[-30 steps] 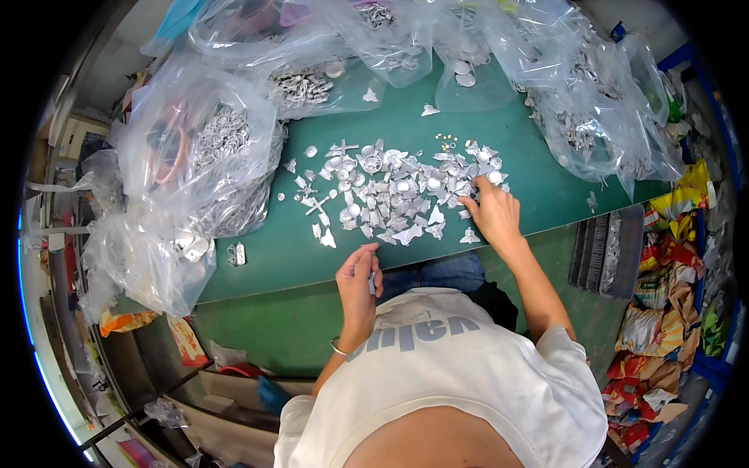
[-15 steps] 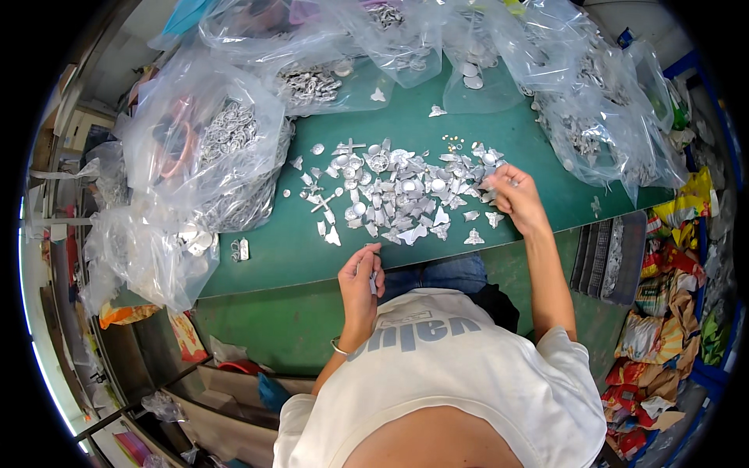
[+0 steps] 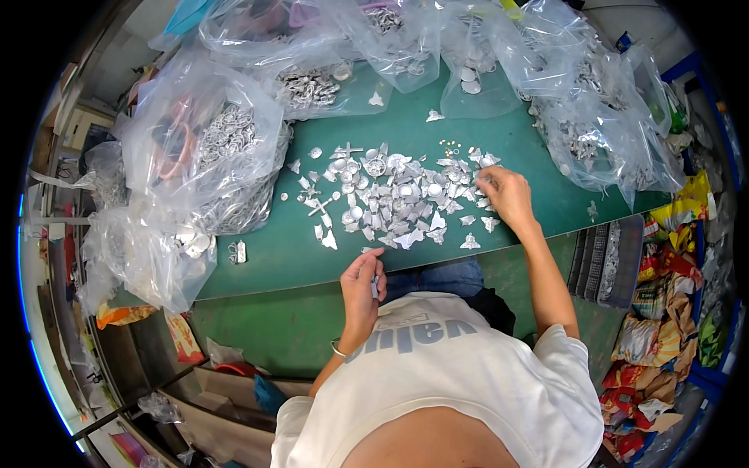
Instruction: The person picks up small butterfly-shaped metal parts from a pile on a green table and places them into clear plastic bags by hand.
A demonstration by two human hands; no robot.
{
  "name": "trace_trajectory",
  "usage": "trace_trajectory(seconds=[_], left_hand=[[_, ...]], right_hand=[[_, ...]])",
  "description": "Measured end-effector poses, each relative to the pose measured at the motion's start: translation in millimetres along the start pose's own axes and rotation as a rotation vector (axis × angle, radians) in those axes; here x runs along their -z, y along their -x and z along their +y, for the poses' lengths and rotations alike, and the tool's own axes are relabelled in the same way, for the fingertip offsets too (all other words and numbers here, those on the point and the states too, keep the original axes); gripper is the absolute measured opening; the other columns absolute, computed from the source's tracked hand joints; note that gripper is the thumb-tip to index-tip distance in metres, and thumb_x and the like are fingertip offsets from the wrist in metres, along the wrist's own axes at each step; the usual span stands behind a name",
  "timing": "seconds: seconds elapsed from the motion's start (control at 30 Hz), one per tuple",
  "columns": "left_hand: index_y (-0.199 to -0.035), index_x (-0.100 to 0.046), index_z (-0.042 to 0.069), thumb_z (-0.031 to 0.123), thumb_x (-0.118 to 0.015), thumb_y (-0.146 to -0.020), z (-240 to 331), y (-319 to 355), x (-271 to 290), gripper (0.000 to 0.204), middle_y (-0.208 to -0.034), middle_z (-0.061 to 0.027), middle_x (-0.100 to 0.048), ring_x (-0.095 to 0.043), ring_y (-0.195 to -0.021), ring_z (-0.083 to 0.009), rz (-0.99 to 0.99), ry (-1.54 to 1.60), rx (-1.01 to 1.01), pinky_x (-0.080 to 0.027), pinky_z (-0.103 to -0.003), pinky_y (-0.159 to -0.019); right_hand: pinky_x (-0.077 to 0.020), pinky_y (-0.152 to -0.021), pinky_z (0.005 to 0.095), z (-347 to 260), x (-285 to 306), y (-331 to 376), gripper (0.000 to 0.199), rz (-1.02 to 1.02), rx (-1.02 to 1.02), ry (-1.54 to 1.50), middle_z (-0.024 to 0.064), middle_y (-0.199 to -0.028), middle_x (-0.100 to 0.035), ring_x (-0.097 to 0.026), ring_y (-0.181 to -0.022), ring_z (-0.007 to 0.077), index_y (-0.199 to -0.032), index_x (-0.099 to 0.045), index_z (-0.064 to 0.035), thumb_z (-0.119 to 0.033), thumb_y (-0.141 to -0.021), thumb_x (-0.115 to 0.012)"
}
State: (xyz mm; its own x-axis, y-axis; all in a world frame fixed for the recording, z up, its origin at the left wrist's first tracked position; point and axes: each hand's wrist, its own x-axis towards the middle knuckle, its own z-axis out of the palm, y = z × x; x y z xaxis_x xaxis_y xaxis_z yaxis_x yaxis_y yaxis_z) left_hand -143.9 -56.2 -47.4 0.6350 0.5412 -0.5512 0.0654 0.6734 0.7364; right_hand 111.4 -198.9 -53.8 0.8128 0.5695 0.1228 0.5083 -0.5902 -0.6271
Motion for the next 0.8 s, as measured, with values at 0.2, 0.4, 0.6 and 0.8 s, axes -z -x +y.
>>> trace_trajectory(seconds=[0.2,0.4,0.6,0.8], left_hand=[[-0.104,-0.056,-0.001,0.014,-0.047,-0.091,-0.6,-1.3,-1.2,0.022,-0.069,0.0001,-0.045,-0.04,-0.048,-0.0065,-0.009,-0.02,0.003,-0.028,-0.02,-0.036],[-0.105,-0.055,-0.001,0.014,-0.046,-0.091,0.5,-1.2,-4.7,0.022,-0.069,0.0,-0.045,-0.04,-0.048,-0.0065,-0.013,-0.029,0.014,-0.028,-0.02,-0.036],[-0.105,-0.055,-0.002,0.014,-0.046,-0.091,0.8,-0.4,-5.6,0.022,-0.069,-0.0001,-0.045,-0.04,-0.049,-0.0065,-0.014,-0.031,-0.004,-0.028,-0.02,-0.035],[-0.105,-0.055,-0.002,0.013,-0.047,-0.091,0.6,-0.5,-4.7,0.022,-0.069,-0.0002,-0.045,-0.04,-0.048,-0.0063,-0.011,-0.013,-0.001,-0.027,-0.019,-0.035]], right_hand=[[-0.0431,-0.053,0.0363,17.3,24.1,-9.6,0.017,0.076,-0.26,0.08,0.0131,-0.064,-0.06,-0.058,-0.06,0.0303,-0.085,-0.064,-0.0054,-0.02,-0.077,-0.065],[-0.0459,-0.056,0.0402,-4.4,26.1,-0.3,0.021,0.083,0.045,0.228,0.0117,-0.075,-0.063,-0.061,-0.068,0.0316,-0.088,-0.064,-0.0068,-0.024,-0.076,-0.065],[-0.046,-0.058,0.0371,20.2,1.1,-11.8,0.015,0.138,0.235,0.094,0.0119,-0.078,-0.063,-0.06,-0.068,0.0294,-0.088,-0.065,-0.0057,-0.017,-0.078,-0.062],[-0.0386,-0.049,0.0229,30.9,32.4,-18.2,0.017,-0.235,-0.331,-1.617,0.0043,-0.068,-0.059,-0.05,-0.057,0.0091,-0.082,-0.063,0.0021,-0.015,-0.08,-0.062]])
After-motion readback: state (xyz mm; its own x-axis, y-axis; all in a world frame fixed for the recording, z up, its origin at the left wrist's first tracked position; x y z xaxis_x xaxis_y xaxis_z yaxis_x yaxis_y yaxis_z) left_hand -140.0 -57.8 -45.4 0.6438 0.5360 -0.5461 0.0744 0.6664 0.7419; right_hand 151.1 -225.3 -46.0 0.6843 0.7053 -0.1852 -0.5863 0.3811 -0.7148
